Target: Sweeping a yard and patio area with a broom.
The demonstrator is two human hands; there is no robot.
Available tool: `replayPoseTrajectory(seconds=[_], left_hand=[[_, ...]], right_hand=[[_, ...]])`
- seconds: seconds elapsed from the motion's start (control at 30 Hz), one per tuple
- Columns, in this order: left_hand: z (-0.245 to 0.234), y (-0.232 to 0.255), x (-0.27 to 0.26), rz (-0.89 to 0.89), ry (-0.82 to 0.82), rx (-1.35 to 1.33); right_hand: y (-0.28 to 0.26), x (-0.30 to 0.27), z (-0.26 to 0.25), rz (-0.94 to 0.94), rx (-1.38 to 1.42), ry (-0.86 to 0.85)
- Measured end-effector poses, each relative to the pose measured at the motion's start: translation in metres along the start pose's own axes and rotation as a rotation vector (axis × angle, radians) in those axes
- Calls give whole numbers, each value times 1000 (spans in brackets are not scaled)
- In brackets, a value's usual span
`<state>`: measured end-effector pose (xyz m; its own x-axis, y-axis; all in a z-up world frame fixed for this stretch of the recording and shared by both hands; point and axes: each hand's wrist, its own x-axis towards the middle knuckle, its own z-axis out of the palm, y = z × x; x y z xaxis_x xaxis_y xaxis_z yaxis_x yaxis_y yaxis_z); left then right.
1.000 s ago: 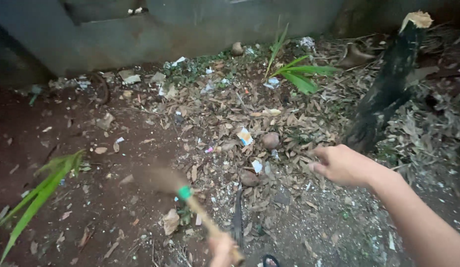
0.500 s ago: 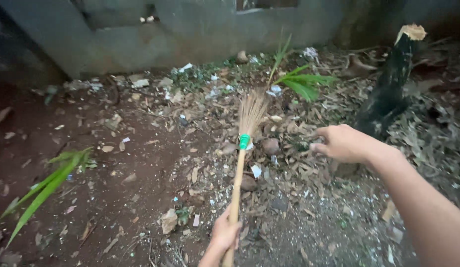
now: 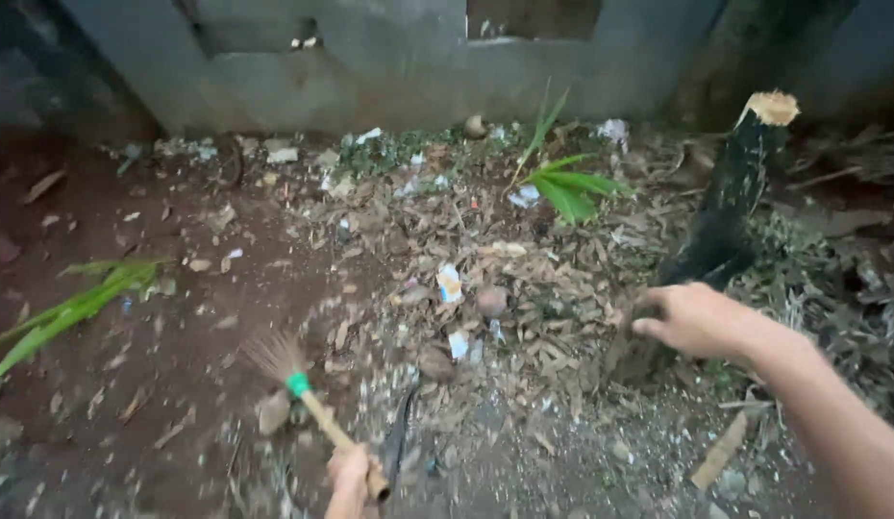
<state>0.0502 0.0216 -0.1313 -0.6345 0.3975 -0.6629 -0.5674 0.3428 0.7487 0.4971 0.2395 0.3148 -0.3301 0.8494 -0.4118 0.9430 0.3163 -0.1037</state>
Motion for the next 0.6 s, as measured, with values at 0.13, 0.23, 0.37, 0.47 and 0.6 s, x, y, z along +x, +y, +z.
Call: replayPoseTrajectory(seconds=[0.13,0.23,0.37,0.47,0.6], left_hand=[[30,-88,-31,-159,-81,198],[87,-104,-77,-158,-290,259],[117,-72,-135,-89,-554,378],[66,6,-213,-41,-547,403],[-33,31,-217,-90,-475,316]], right_hand=[[28,-21,8,122,41,-68],[37,-23,11,97,39,-48],[12,-19,0,9,32,-38],[-23,-6,-2,-62,47,-52],[-89,11,-13,-102,66,-86]])
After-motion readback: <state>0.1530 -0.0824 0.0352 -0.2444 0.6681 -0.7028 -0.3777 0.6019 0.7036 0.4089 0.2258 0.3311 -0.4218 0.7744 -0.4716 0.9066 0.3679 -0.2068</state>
